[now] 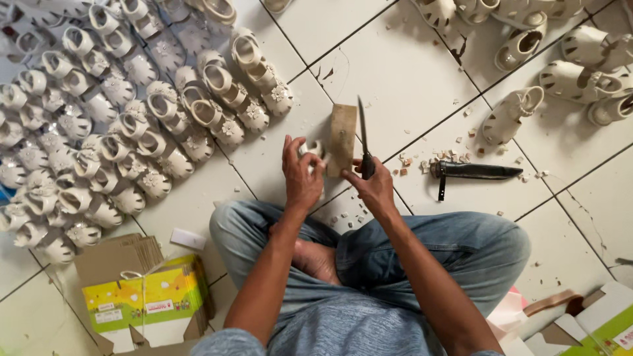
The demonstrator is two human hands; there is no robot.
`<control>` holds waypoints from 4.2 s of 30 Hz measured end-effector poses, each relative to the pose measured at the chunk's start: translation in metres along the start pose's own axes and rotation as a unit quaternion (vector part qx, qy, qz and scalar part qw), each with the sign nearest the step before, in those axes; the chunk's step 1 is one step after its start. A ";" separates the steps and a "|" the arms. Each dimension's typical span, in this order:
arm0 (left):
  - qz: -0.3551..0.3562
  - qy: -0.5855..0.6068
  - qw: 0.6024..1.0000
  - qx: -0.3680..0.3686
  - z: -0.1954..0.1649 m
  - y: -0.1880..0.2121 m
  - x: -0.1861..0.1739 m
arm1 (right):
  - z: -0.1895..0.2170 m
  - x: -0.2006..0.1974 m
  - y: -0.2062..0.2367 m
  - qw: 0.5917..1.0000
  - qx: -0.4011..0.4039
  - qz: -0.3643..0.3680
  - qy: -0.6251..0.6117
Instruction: The person sits cross-legged on the workshop floor and trims excess material from decorative white sandals using a knife, working on one sandal at a time and setting finished ones aside among rows of sandals. A second knife lies on the floor nearby and cardboard boxes are stacked beside them.
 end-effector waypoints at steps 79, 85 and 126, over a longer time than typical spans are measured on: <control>0.122 0.228 0.942 -0.215 0.031 0.018 0.046 | 0.049 -0.061 0.062 0.867 -0.383 -0.014 0.319; 0.117 0.246 0.946 -0.178 0.031 0.016 0.046 | 0.052 -0.061 0.064 0.849 -0.414 -0.036 0.325; 0.159 0.286 0.929 -0.174 0.042 0.019 0.051 | 0.048 -0.051 0.063 0.807 -0.469 -0.060 0.354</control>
Point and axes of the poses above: each hand's wrist, its own y-axis away from the middle knuckle, its own x-axis out of the palm, z = x × y, the point moved 9 cm from there along -y, towards the middle knuckle, and after that the axes turned 10 degrees about -z, right-handed, at the moved point
